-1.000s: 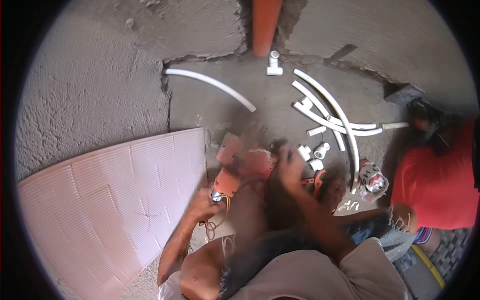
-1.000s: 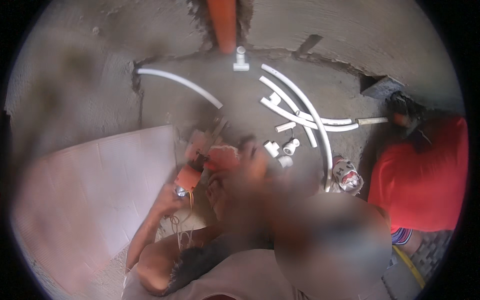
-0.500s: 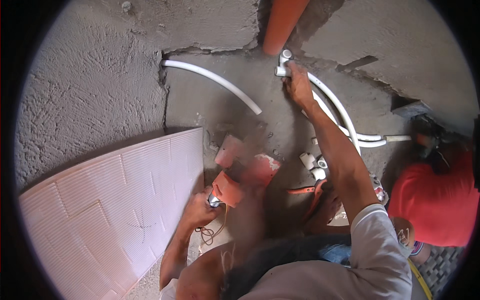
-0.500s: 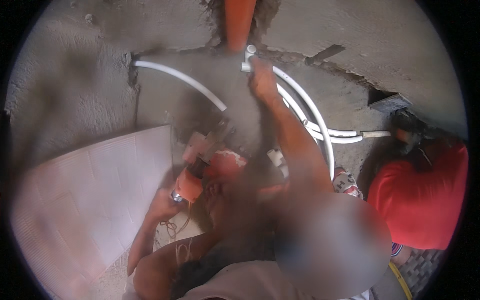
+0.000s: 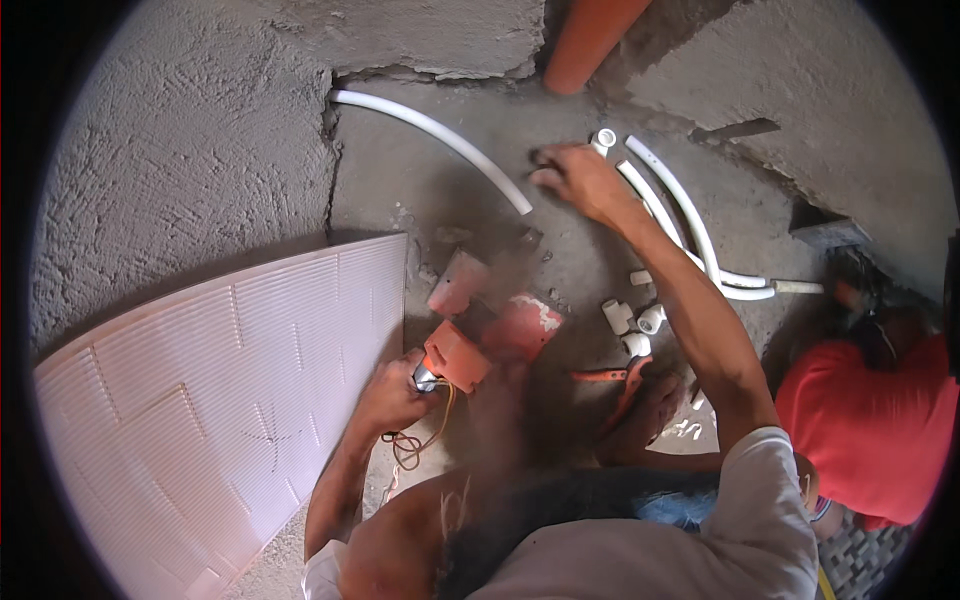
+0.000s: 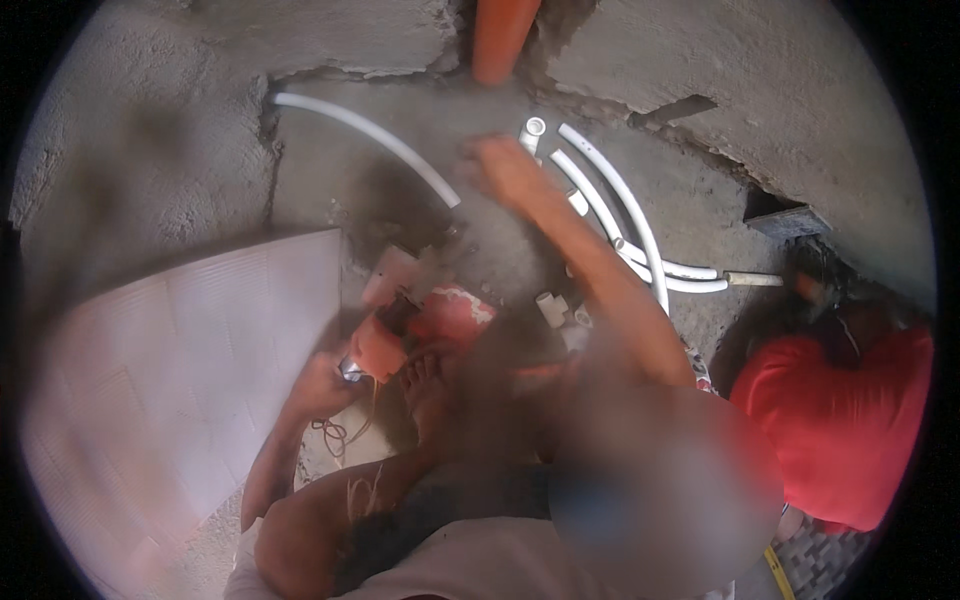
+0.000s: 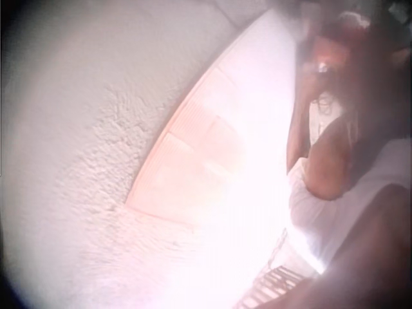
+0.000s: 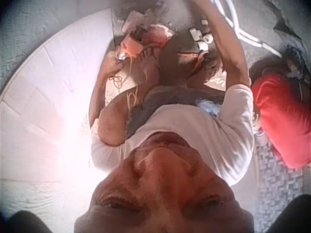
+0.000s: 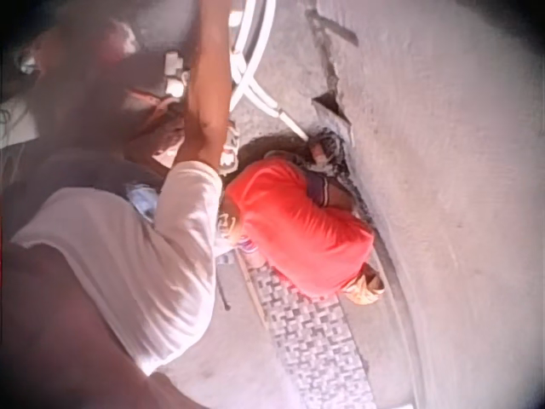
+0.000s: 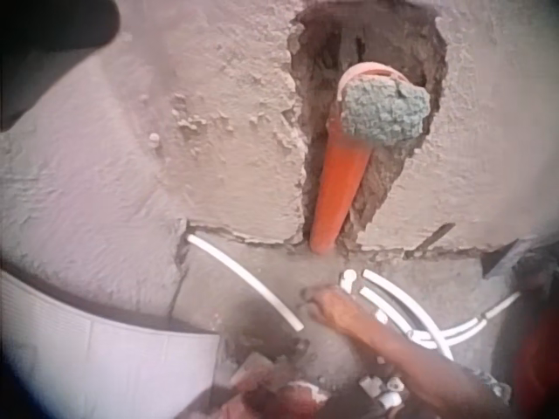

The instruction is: Fitting and marking PVC pipes and connectors for an installation.

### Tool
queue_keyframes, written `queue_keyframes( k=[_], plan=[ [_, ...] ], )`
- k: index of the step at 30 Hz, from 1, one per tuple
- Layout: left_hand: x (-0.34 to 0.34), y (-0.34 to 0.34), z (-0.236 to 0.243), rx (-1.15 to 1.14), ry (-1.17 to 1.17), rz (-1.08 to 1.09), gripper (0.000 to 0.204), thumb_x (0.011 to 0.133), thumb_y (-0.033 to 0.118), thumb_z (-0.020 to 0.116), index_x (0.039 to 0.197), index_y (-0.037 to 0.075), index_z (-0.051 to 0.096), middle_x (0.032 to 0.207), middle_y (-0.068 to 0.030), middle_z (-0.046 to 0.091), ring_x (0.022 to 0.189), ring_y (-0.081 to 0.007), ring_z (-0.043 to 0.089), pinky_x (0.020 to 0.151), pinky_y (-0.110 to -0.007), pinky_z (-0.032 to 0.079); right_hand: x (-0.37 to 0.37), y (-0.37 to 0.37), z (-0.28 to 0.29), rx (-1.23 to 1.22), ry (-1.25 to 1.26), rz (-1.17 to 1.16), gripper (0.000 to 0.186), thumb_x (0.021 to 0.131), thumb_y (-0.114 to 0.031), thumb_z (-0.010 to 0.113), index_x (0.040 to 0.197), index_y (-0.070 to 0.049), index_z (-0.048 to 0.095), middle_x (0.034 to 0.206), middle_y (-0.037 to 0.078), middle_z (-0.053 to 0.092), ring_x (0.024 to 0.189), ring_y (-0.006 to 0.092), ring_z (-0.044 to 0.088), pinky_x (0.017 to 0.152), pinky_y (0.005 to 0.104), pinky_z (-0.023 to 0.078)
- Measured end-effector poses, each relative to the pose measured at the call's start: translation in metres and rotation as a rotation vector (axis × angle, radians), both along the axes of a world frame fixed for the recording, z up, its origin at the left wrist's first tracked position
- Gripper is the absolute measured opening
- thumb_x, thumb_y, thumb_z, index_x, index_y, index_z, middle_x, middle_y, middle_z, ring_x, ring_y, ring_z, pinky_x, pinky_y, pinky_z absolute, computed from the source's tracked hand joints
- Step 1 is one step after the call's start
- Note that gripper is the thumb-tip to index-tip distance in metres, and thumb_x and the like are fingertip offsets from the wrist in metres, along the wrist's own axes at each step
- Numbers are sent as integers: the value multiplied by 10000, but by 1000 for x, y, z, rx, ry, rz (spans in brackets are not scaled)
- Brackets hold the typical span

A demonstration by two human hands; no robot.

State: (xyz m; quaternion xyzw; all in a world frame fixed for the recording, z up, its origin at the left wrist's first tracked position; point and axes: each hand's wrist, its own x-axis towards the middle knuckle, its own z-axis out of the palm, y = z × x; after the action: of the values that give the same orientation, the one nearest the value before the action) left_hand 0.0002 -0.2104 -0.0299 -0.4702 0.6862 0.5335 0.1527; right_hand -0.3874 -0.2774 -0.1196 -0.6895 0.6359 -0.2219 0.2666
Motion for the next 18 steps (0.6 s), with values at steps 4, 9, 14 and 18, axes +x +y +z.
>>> queue_keyframes(
  k=[4,9,14,18],
  plan=[
    [6,3,-8,-29,32,-9,410,694,165,708,1067,35,602,878,-229,666,874,-441,631,767,-482,499,45,-52,-14,301,-34,-12,400,773,-323,765,1024,-34,647,942,195,669,928,356,647,816,449,489],
    [-9,-5,6,-31,-5,14,401,685,167,722,1043,17,621,871,-234,670,874,-438,635,776,-485,498,58,-70,-43,404,184,-15,459,701,-356,797,1008,-42,664,938,182,681,900,340,652,805,424,496],
    [-17,-18,18,6,-70,60,406,664,158,739,1023,6,627,823,-237,664,851,-424,646,759,-468,504,53,-72,-48,390,47,-6,351,697,-310,774,914,-47,689,853,162,683,850,292,656,765,396,499],
    [-5,-18,2,-55,102,40,412,652,147,745,1018,0,626,799,-228,660,813,-418,648,736,-452,503,50,-74,-35,434,-4,-5,356,679,-313,785,883,-40,682,818,139,672,806,262,640,729,381,494]
  ],
)
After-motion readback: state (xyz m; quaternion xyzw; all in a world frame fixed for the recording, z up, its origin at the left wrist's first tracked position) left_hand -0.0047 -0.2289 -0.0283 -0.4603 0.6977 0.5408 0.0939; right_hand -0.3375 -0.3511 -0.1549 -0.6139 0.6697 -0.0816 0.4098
